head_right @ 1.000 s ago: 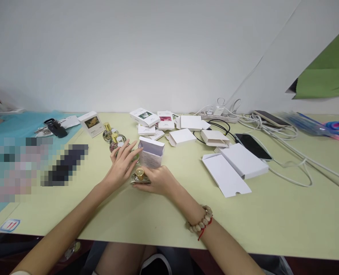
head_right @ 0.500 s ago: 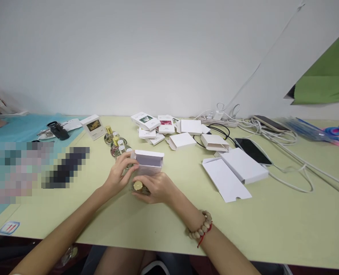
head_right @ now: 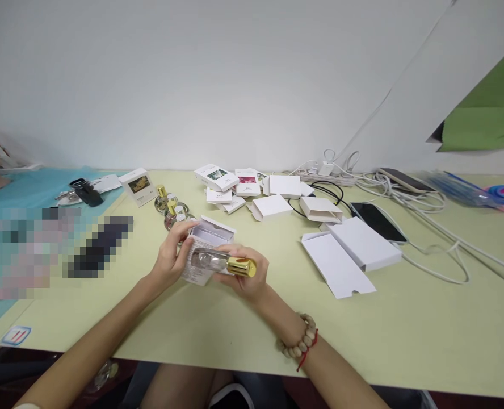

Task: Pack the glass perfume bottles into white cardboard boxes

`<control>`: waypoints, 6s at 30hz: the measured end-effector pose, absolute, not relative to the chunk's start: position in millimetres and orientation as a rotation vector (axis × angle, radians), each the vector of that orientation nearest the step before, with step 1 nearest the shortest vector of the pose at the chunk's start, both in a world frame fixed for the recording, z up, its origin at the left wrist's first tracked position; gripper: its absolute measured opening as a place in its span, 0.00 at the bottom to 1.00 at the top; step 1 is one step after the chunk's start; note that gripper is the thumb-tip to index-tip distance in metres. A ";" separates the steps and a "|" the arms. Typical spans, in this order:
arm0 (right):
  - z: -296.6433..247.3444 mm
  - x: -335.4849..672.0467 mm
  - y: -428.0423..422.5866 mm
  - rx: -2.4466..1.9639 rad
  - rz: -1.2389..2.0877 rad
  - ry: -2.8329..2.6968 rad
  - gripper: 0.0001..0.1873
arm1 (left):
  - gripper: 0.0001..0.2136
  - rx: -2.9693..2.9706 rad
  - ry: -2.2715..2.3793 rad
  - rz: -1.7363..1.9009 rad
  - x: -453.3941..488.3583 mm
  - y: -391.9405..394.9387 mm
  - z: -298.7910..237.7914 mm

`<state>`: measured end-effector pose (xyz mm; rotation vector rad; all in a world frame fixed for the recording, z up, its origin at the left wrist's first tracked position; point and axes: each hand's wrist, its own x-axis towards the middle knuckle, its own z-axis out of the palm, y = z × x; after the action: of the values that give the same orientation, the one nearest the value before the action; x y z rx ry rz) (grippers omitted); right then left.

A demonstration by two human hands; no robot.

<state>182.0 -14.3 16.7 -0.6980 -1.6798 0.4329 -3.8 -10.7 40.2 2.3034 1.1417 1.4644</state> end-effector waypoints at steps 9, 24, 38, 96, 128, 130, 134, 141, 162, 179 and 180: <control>29.4 190.4 -2.7 -0.557 0.040 -1.540 0.23 | 0.23 2.515 0.920 1.582 5.2 -13.2 25.9; 54.2 184.4 -11.3 -0.851 -0.148 -1.813 0.16 | 0.28 2.409 0.903 1.700 22.3 -13.8 13.1; 57.9 187.7 -11.9 -0.771 -0.222 -1.847 0.25 | 0.25 2.312 1.027 1.705 31.8 -17.4 4.6; 46.1 181.4 -8.0 -0.747 -0.358 -1.846 0.06 | 0.09 2.232 1.023 1.758 26.0 -6.7 -7.3; 42.3 184.2 -2.8 -0.626 -0.360 -1.841 0.04 | 0.12 2.397 1.009 1.811 26.5 -7.2 9.5; 41.7 183.2 -3.5 -0.636 -0.346 -1.840 0.04 | 0.12 2.386 0.990 1.790 25.6 -7.6 11.2; 40.1 182.1 -4.3 -0.643 -0.341 -1.850 0.05 | 0.11 2.370 0.978 1.723 21.8 -8.0 12.1; 38.0 183.3 -5.2 -0.643 -0.411 -1.883 0.08 | 0.12 2.402 0.971 1.689 18.4 -8.4 12.3; 41.7 182.2 -7.6 -0.581 -0.471 -1.795 0.08 | 0.26 2.393 0.915 1.859 23.1 -6.3 7.2; 42.8 186.8 -4.8 -0.542 -0.319 -1.805 0.11 | 0.15 2.459 1.039 1.780 19.5 -6.6 9.3; 43.1 186.2 -5.1 -0.547 -0.304 -1.788 0.11 | 0.13 2.462 1.034 1.770 18.8 -6.9 9.7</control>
<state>186.2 -5.1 43.1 -0.5466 -1.7883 -0.3042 18.8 -6.9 9.7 2.4617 1.0342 1.7697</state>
